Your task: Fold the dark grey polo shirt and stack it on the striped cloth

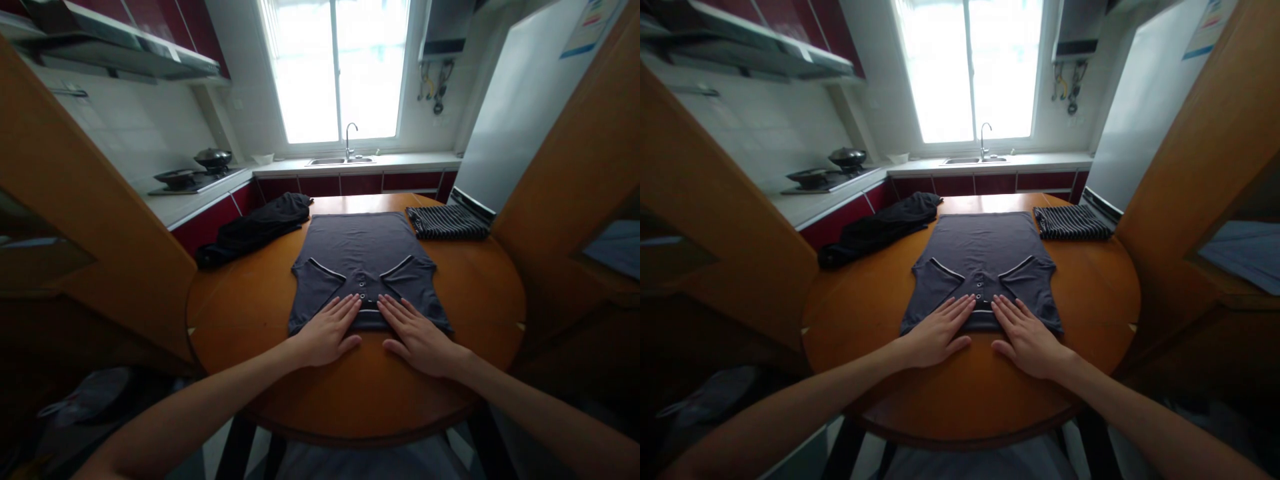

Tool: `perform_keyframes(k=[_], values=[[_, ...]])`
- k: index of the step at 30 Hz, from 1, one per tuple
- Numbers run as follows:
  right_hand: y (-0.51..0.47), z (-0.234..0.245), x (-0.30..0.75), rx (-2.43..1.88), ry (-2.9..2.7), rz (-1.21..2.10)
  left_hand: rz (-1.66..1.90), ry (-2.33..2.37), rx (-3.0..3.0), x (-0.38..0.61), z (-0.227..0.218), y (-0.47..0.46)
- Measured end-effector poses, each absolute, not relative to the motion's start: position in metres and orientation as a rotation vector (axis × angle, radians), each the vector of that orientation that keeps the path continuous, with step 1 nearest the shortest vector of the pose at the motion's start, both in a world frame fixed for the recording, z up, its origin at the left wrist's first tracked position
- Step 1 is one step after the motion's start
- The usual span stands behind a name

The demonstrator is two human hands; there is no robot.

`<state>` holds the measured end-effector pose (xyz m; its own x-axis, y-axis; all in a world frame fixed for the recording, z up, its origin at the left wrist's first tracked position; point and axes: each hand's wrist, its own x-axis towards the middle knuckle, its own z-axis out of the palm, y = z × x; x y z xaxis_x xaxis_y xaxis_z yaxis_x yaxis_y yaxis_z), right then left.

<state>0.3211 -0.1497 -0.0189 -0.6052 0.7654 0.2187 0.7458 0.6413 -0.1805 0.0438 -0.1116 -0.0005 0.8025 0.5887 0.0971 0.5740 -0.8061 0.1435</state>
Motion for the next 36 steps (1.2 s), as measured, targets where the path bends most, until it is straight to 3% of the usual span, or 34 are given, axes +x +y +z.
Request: perform_keyframes(k=[12, 20, 27, 36], values=[[-0.161, -0.024, 0.344, -1.239, -2.53, -0.041, 0.251, 0.938, 2.837, 0.002, 0.006, -0.148], [-0.165, -0.02, 0.378, -1.389, -2.263, -0.125, 0.847, 1.462, 2.565, -0.057, 0.021, -0.144], [-0.171, -0.042, 0.396, -1.442, -2.305, 0.047, 0.688, 1.327, 2.641, -0.066, 0.006, -0.15], [-0.167, -0.051, 0.416, -1.45, -2.181, 0.137, 0.797, 1.31, 2.453, -0.065, 0.002, -0.145]])
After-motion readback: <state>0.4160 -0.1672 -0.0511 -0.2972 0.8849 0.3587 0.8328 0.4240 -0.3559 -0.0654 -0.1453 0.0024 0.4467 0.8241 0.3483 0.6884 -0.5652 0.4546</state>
